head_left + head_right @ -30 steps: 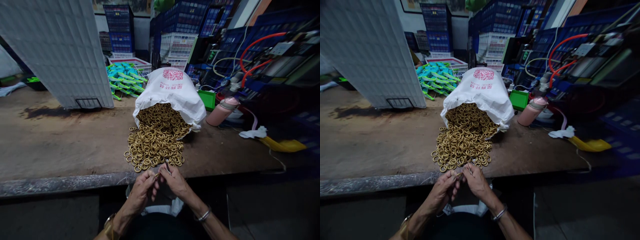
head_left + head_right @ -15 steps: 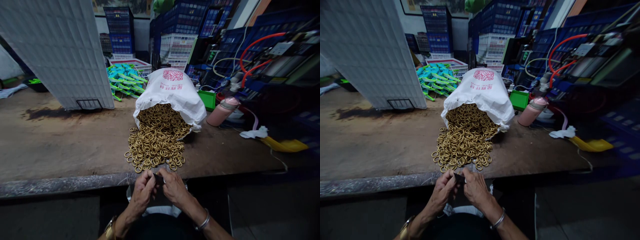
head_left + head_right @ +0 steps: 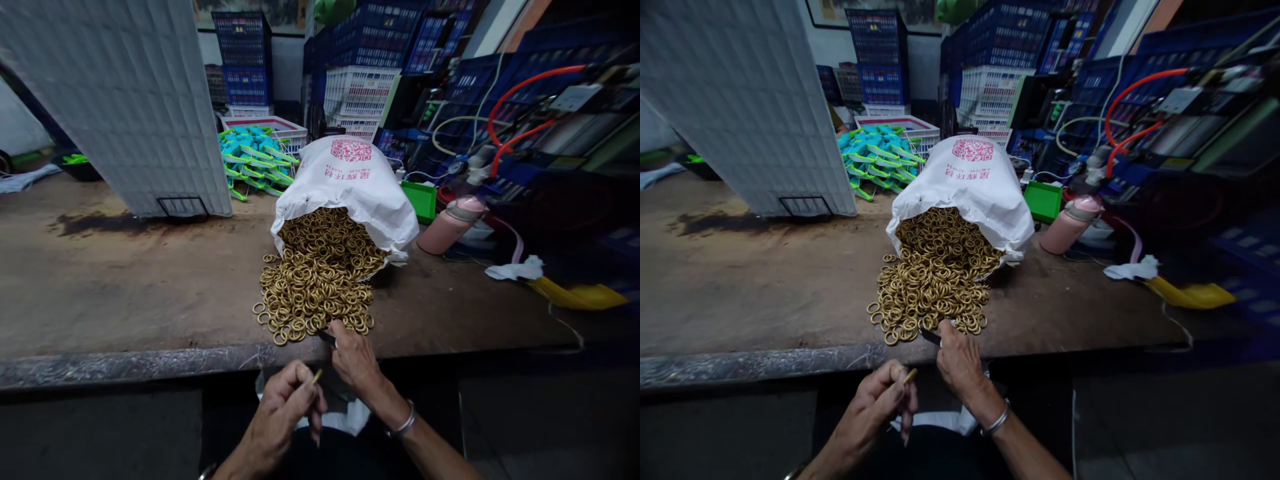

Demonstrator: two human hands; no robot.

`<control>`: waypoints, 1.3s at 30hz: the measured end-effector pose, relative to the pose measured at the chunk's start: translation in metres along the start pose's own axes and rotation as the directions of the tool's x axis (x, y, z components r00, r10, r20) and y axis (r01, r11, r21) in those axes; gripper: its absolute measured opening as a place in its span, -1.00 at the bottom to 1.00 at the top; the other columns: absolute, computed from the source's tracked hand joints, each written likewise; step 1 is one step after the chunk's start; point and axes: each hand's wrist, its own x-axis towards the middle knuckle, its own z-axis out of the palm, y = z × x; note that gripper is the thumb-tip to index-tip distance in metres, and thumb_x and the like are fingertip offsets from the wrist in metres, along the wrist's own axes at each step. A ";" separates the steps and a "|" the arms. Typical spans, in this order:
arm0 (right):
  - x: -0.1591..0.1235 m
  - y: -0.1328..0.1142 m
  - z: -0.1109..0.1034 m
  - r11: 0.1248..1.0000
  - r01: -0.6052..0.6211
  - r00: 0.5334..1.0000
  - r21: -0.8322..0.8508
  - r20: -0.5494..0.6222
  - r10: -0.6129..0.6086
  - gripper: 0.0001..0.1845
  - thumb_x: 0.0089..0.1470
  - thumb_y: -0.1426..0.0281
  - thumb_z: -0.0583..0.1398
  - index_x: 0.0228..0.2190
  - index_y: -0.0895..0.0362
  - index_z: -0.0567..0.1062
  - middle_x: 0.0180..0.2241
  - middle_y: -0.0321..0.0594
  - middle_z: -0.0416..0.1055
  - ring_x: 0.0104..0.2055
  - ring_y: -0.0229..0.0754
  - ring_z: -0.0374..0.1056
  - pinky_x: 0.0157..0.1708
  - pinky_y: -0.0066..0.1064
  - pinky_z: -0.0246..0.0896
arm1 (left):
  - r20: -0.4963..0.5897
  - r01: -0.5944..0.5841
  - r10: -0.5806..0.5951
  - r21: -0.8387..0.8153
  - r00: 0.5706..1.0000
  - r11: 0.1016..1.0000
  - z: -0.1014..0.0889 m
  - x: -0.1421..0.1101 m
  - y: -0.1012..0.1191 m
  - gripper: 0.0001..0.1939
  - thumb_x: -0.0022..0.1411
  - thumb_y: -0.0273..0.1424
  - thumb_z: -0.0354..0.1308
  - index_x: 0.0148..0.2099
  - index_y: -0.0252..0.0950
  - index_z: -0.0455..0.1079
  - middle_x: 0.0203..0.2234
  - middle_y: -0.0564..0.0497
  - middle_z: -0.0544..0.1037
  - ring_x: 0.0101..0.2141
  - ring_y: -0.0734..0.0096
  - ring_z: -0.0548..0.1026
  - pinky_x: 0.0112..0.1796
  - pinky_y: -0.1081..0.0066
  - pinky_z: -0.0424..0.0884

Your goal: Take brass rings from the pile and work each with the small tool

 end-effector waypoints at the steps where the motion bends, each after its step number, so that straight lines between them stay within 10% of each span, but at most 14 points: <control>1: 0.002 0.002 0.002 0.999 0.014 0.999 0.032 -0.046 -0.013 -0.66 -0.25 0.68 -0.03 -0.37 0.14 0.28 -0.48 -0.23 0.40 -0.42 -0.23 0.31 -0.47 -0.47 -0.09 | -0.012 0.009 -0.010 -0.053 1.000 0.999 -0.002 0.002 -0.002 -0.72 0.11 -0.21 0.07 -0.42 -0.35 0.28 -0.57 0.02 0.41 -0.65 0.57 0.33 -0.61 0.52 0.31; 18: 0.014 -0.002 0.022 0.987 0.130 0.989 0.095 -0.078 -0.123 -0.61 -0.20 0.64 0.00 -0.28 0.10 0.34 -0.35 -0.25 0.44 -0.34 -0.24 0.34 -0.40 -0.50 0.00 | -0.085 0.107 -0.176 -0.518 0.981 0.848 -0.020 0.028 -0.011 -0.74 0.11 -0.30 0.07 -0.52 -0.37 0.24 -0.53 0.02 0.36 -0.55 0.55 0.34 -0.62 0.57 0.26; 28: 0.029 0.013 0.012 0.727 0.083 0.980 0.681 -0.189 0.065 -0.81 -0.01 0.29 0.06 -0.50 0.14 0.37 -0.57 -0.35 0.28 -0.53 -0.32 0.16 -0.49 -0.53 0.06 | -0.302 -0.030 0.035 0.021 0.953 0.999 -0.007 0.060 0.000 -0.66 0.02 -0.19 0.12 -0.21 -0.28 0.21 -0.63 0.19 0.28 -0.74 0.70 0.10 -0.73 0.64 -0.01; 39: 0.012 0.003 0.000 0.352 -0.121 0.993 0.928 0.113 0.043 -0.71 0.01 0.15 0.05 -0.50 0.13 0.27 -0.68 -0.48 0.07 -0.67 -0.42 -0.08 -0.67 -0.57 -0.14 | -0.176 -0.228 0.324 0.416 0.930 0.880 -0.001 0.068 0.003 -0.83 0.10 -0.35 0.03 -0.45 -0.33 0.34 -0.59 0.08 0.35 -0.51 0.49 0.29 -0.43 0.50 0.24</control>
